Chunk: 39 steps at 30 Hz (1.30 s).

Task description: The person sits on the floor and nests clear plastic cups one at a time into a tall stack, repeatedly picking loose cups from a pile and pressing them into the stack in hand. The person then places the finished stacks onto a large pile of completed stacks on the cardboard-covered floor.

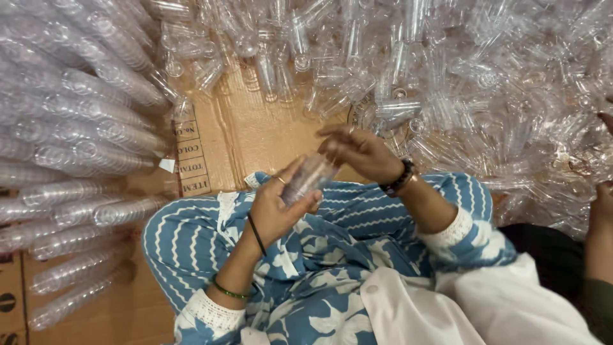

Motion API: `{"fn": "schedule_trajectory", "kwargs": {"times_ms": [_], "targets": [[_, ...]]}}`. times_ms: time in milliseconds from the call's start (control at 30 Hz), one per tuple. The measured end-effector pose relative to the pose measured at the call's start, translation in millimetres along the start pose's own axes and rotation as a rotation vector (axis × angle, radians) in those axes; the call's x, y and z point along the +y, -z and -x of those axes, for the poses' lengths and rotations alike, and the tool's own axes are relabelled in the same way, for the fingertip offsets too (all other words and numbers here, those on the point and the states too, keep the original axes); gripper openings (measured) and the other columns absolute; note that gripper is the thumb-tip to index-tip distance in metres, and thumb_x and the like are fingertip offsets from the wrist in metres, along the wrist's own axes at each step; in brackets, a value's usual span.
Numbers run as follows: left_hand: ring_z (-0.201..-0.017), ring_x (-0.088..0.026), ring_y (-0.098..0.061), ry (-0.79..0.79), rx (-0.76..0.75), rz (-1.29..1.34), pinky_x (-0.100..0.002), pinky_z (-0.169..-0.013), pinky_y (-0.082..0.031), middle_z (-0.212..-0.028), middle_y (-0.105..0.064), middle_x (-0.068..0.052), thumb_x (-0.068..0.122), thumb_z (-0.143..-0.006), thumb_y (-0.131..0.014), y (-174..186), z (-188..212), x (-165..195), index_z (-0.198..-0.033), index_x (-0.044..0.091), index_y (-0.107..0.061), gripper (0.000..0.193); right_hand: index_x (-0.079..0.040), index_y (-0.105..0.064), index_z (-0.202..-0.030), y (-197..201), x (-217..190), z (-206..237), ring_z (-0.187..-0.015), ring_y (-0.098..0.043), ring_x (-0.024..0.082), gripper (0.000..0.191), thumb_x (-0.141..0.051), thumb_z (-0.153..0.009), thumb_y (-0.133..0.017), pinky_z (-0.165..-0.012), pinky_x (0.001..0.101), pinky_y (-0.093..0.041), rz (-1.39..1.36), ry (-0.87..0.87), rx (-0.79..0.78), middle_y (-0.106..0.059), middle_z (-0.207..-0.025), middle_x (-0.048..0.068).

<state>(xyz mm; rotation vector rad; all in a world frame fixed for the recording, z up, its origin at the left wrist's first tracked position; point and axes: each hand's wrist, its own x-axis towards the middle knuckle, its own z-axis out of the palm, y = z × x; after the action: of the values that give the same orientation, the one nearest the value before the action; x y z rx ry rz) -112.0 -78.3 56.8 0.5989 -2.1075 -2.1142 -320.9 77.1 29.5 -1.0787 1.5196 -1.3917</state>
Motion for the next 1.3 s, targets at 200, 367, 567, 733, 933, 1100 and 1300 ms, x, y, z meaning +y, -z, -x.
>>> {"fn": "schedule_trajectory", "kwargs": {"times_ms": [200,367,567,733,933,1100,1300], "targets": [[-0.092,-0.038,-0.068,-0.376,0.271,-0.835,-0.048,-0.080,-0.056,-0.128,-0.066,-0.017,0.026,-0.083,-0.084,-14.4,20.9,13.1,-0.142,0.014,-0.058,0.066,0.000,-0.061,-0.127,-53.7,11.2,35.8,-0.112,-0.066,0.018,0.024,-0.018,-0.110,-0.060,-0.101,0.0373,-0.056,-0.364,0.000,0.251,-0.069,-0.121,0.009],[-0.108,-0.037,-0.068,-0.538,0.346,-0.776,-0.047,-0.089,-0.056,-0.132,-0.065,-0.017,0.023,-0.085,-0.081,-25.1,34.3,17.5,-0.144,0.012,-0.055,0.065,-0.010,-0.058,-0.115,-39.5,11.6,46.4,-0.103,-0.073,0.026,0.025,-0.032,-0.105,-0.050,-0.092,0.0469,-0.061,-0.929,0.080,0.631,-0.072,-0.112,0.012],[-0.116,-0.039,-0.066,-0.592,0.453,-0.696,-0.046,-0.096,-0.055,-0.131,-0.065,-0.018,0.018,-0.084,-0.084,-24.0,45.5,14.3,-0.145,0.008,-0.054,0.069,-0.011,-0.053,-0.127,-0.5,5.5,73.5,-0.092,-0.069,0.024,0.027,-0.034,-0.113,-0.055,-0.079,0.0403,-0.056,-0.847,0.109,0.490,-0.071,-0.111,0.014],[-0.115,-0.033,-0.070,-0.496,0.473,-0.488,-0.041,-0.096,-0.058,-0.131,-0.068,-0.016,0.016,-0.087,-0.084,-17.6,42.8,-7.9,-0.149,0.008,-0.053,0.071,-0.014,-0.044,-0.128,-17.9,31.4,78.2,-0.096,-0.070,0.025,0.042,-0.033,-0.100,-0.070,-0.077,0.0405,-0.058,-0.241,-0.053,0.465,-0.070,-0.111,0.012],[-0.093,-0.023,-0.068,-0.042,0.139,0.682,-0.035,-0.076,-0.060,-0.125,-0.068,-0.015,0.034,-0.104,-0.060,11.4,31.1,-42.3,-0.153,0.010,-0.047,0.057,-0.011,-0.070,-0.115,-68.7,70.2,40.9,-0.103,-0.067,0.038,0.051,-0.039,-0.076,-0.084,-0.084,0.0511,-0.054,1.169,-0.142,0.000,-0.069,-0.115,0.014],[-0.089,-0.026,-0.071,0.077,-0.136,1.241,-0.037,-0.073,-0.063,-0.119,-0.067,-0.015,0.054,-0.110,-0.037,25.8,30.1,-60.6,-0.146,0.013,-0.053,0.058,-0.015,-0.077,-0.112,-120.5,98.2,-12.3,-0.112,-0.066,0.035,0.022,-0.025,-0.094,-0.071,-0.085,0.0432,-0.057,1.597,-0.274,-0.276,-0.070,-0.116,0.013],[-0.088,-0.027,-0.071,0.158,-0.184,1.245,-0.038,-0.071,-0.063,-0.114,-0.068,-0.016,0.054,-0.108,-0.039,32.3,34.5,-66.7,-0.139,0.004,-0.056,0.061,-0.008,-0.070,-0.124,-91.6,39.4,-18.9,-0.111,-0.066,0.028,0.033,-0.028,-0.098,-0.067,-0.093,0.0388,-0.056,0.724,0.277,0.180,-0.069,-0.124,0.015]]}}
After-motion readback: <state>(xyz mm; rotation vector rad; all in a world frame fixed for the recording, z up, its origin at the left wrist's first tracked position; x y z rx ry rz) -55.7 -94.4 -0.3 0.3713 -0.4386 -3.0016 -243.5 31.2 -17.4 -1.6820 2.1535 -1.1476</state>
